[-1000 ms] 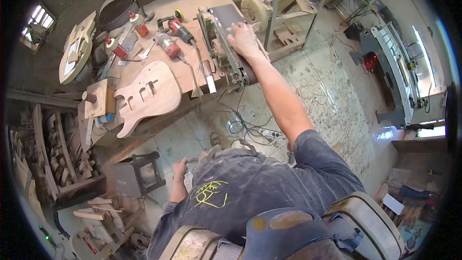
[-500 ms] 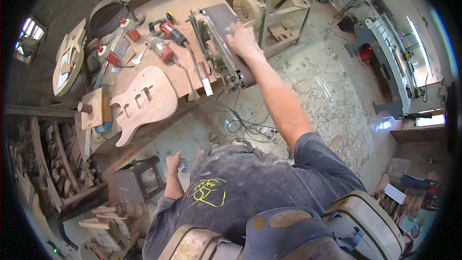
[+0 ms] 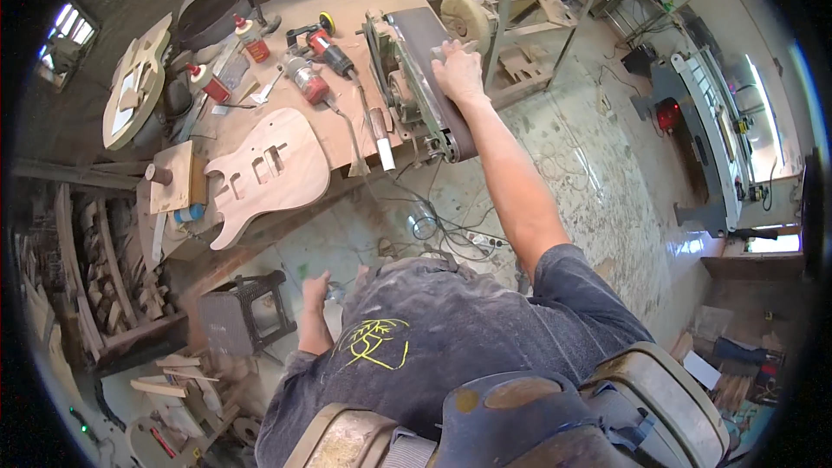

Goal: The person sands the surface and edges of a wooden guitar body using a sanding block, then uses a stationary belt sander to smooth a separate wooden piece before using a handheld router on the guitar body.

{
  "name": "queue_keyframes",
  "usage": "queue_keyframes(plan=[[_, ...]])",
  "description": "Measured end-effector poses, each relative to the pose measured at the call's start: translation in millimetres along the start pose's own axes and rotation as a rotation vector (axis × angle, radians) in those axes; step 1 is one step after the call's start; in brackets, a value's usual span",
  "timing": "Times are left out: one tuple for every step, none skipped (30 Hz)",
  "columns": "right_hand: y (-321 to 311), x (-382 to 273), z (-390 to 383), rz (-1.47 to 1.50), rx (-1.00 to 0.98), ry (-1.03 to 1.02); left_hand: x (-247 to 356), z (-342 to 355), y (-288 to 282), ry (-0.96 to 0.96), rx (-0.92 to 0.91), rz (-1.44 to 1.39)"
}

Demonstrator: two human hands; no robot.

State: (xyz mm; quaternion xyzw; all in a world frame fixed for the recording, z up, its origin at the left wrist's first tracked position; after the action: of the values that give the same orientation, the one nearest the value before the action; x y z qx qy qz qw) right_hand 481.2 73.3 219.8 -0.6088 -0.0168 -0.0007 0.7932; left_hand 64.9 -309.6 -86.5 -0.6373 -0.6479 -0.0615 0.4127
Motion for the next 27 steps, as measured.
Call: queue_keyframes(plan=[[0, -9, 2, -0.043, 0.0, -0.037, -13, 0, -1, -0.052, 0.017, -0.006], [3, -22, -2, -0.065, 0.109, -0.062, -18, -2, -1, -0.099, 0.024, -0.008], [6, -25, -1, -0.064, 0.113, -0.059, -21, -3, -1, -0.093, 0.025, -0.008], [-2, -32, -5, -0.012, 0.046, -0.051, -26, -6, 1, -0.123, -0.004, 0.01], [-7, -35, -7, 0.04, -0.021, -0.042, -29, -9, 2, -0.152, -0.033, 0.027], [11, -28, -7, 0.022, 0.1, -0.085, -30, -9, 2, -0.15, -0.035, 0.024], [7, -20, -9, 0.021, 0.105, -0.09, -32, -9, 3, -0.142, -0.041, 0.031], [4, -11, -13, 0.041, 0.054, -0.057, -36, -7, 2, -0.131, -0.044, 0.037], [0, -2, -17, 0.06, 0.003, -0.023, -40, -4, 5, -0.127, -0.04, 0.029], [-7, 6, -22, 0.027, 0.033, -0.014, -48, 3, 4, -0.061, 0.013, 0.029], [-11, 19, -23, 0.028, 0.04, -0.014, -48, 7, 3, 0.01, 0.063, 0.029], [-15, 36, -26, 0.131, -0.009, 0.029, -50, 11, 3, 0.017, 0.064, 0.028], [-16, 56, -31, 0.235, -0.059, 0.077, -47, 13, 3, 0.014, 0.037, 0.036], [-17, 81, -37, 0.291, 0.063, 0.146, -39, 19, 5, 0.018, 0.006, 0.043], [-10, 111, -45, 0.336, 0.192, 0.224, -19, 16, 11, 0.044, -0.009, 0.052], [1, 147, -53, 0.666, 0.241, 0.355, 9, 0, 18, 0.073, -0.018, 0.068], [-16, 151, -65, 0.67, 0.244, 0.381, 18, -19, 13, 0.076, -0.002, 0.085], [-28, 160, -77, 1.223, 0.131, 0.473, 4, 2, 19, 0.113, -0.042, 0.132], [-46, 166, -94, 1.773, 0.03, 0.549, 11, 3, 23, 0.132, -0.063, 0.167], [-58, 172, -114, 2.012, -0.024, 0.439, 26, 1, 34, 0.228, -0.105, 0.212], [-68, 178, -135, 2.015, 0.021, 0.482, 41, -4, 46, 0.318, -0.149, 0.257], [-78, 179, -156, 2.147, 0.04, 0.397, 67, -16, 58, 0.403, -0.204, 0.317], [-85, 180, -178, 2.279, 0.064, 0.301, 97, -33, 71, 0.484, -0.271, 0.335], [-87, 182, -201, 2.285, 0.117, 0.346, 126, -50, 86, 0.56, -0.336, 0.351], [-89, 182, -221, 2.407, 0.137, 0.318, 151, -66, 105, 0.638, -0.411, 0.349], [-89, 180, -240, 2.53, 0.152, 0.278, 173, -84, 123, 0.708, -0.482, 0.341], [-87, 182, -261, 2.538, 0.197, 0.315, 198, -110, 143, 0.722, -0.577, 0.294]])
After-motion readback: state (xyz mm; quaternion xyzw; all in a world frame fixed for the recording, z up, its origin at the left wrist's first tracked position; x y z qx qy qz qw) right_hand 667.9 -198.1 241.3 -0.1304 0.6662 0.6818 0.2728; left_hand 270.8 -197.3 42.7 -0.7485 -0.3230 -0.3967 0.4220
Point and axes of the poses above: each hand's wrist, its own z-axis towards the middle knuckle, its own y-axis out of the palm, x = y × z, the point moved 3 cm from there along z, towards the middle knuckle, and after that the axes turned 11 degrees about -z, right-handed, at the moved point
